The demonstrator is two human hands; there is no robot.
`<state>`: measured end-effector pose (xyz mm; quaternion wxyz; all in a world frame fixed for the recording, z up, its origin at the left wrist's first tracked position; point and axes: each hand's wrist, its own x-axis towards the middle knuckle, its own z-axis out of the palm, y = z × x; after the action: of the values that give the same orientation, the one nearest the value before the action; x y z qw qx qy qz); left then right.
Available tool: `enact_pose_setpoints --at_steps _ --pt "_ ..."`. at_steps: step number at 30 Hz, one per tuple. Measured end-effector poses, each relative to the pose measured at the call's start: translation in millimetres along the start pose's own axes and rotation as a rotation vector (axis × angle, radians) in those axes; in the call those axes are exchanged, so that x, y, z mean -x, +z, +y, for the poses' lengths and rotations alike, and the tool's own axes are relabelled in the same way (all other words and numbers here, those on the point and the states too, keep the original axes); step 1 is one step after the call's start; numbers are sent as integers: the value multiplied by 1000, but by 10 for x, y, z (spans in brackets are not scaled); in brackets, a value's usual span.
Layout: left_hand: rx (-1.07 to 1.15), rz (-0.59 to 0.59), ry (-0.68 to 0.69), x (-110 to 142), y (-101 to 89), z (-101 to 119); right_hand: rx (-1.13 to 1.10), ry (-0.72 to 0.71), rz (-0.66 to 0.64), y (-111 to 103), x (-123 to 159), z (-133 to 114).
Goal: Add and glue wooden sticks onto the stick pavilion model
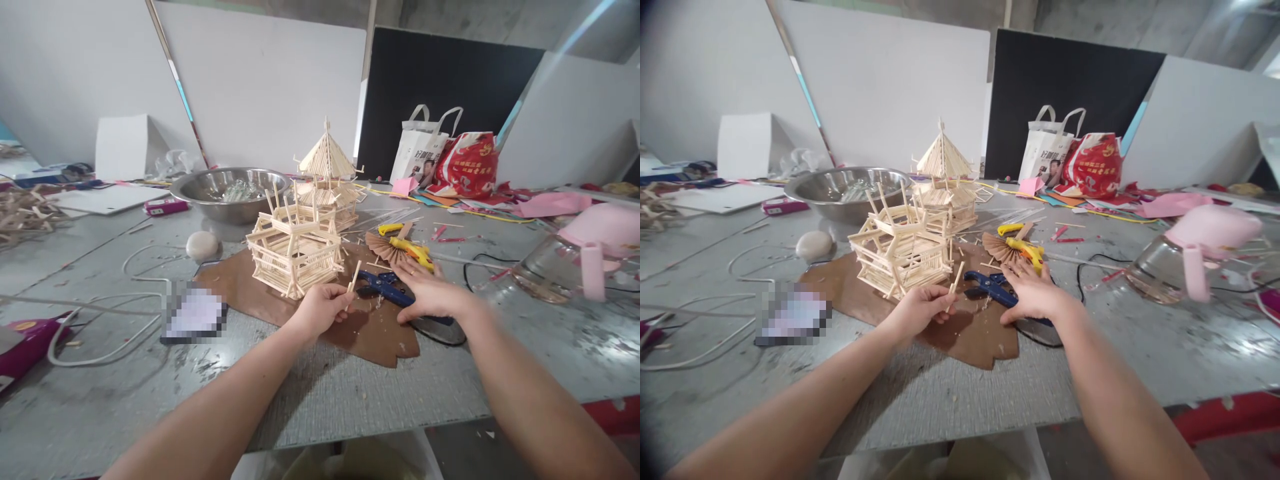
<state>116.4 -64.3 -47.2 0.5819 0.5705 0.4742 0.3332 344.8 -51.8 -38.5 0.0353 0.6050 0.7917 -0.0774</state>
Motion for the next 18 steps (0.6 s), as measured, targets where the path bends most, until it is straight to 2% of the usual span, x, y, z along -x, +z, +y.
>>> enact_pose_setpoints --at_steps 2,3,7,10,15,18 --pt "19 15 2 -11 -11 -9 41 19 -87 20 -4 33" --pt "24 18 6 -18 -16 -15 46 12 -85 28 -8 39" --pt "-3 18 30 -47 -31 -47 11 -42 22 28 -29 38" --pt "-73 51 63 -57 -30 -74 6 -30 57 4 -31 10" --pt "-442 248 296 -9 -10 -62 34 53 166 -42 12 -78" --pt "-568 366 434 31 -3 -30 29 123 230 -59 33 -133"
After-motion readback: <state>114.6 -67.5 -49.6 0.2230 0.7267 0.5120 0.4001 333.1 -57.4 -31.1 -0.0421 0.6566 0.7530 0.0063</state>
